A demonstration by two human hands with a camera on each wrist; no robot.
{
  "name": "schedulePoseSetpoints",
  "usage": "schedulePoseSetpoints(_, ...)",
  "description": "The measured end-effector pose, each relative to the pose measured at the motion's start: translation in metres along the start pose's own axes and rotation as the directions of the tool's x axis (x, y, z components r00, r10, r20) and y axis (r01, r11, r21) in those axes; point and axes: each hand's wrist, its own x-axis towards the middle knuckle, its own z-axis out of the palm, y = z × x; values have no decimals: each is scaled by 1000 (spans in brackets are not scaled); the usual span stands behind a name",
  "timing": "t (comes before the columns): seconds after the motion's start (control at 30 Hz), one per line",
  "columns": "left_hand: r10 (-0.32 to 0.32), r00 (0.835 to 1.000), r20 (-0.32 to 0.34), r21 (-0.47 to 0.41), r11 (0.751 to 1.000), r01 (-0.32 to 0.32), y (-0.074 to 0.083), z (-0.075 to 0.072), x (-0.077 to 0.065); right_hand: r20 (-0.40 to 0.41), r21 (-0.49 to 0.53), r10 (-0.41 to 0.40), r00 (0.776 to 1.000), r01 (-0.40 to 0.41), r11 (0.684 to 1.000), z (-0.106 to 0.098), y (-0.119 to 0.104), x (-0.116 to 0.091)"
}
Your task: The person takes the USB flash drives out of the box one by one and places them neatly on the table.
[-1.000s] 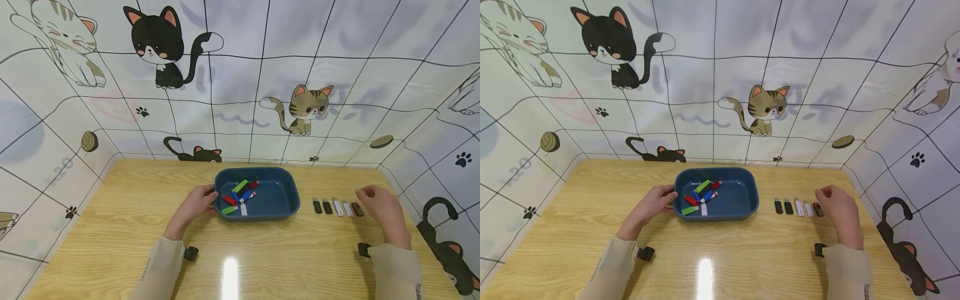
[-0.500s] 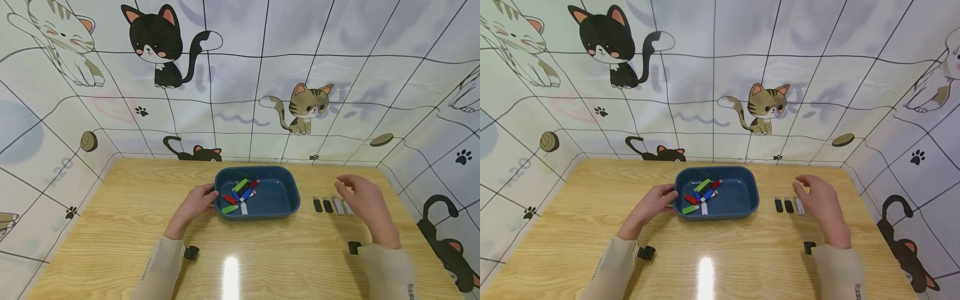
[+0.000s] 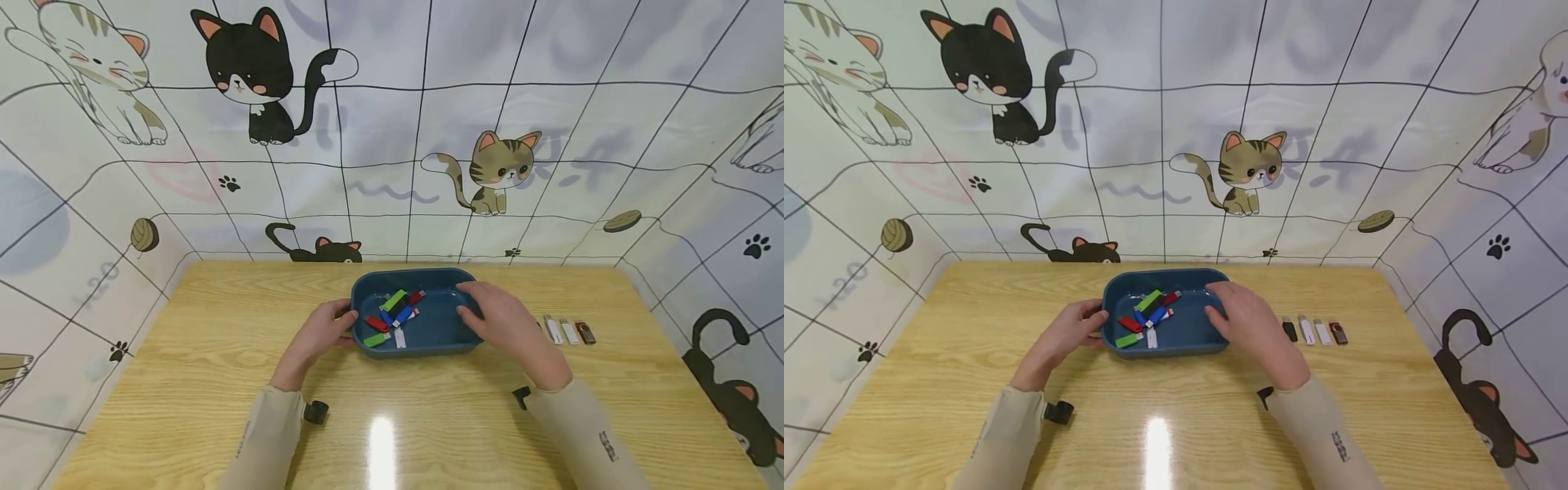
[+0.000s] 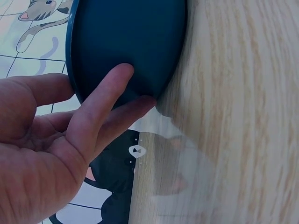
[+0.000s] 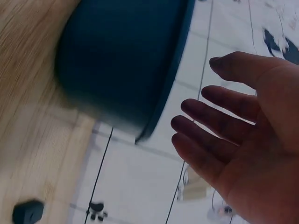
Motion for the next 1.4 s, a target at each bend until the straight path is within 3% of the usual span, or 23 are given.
schedulePoseSetpoints(0.17, -3, 1000, -12, -3, 1000, 3, -1, -1, 0, 62, -44, -154, 986, 157, 987, 17, -21, 24)
schedulePoseSetpoints(0.4, 5, 1000, 6, -14, 1000, -5, -2, -1, 0, 163, -45, -256, 953, 267, 963, 38, -34, 45)
schedulePoseSetpoints(0.63, 14, 1000, 1, -27, 1000, -14, -5, 0, 2, 243, 35, -287, 927, 287, 957, 51, -36, 61)
schedulePoseSetpoints(0.87, 26, 1000, 13, -24, 999, -26, -4, 0, 2, 273, 15, -316, 909, 325, 946, 59, -39, 69)
schedulePoseSetpoints(1.4, 25, 1000, 4, -18, 1000, -25, -3, -1, 2, 254, -64, -325, 911, 351, 934, 71, -40, 77)
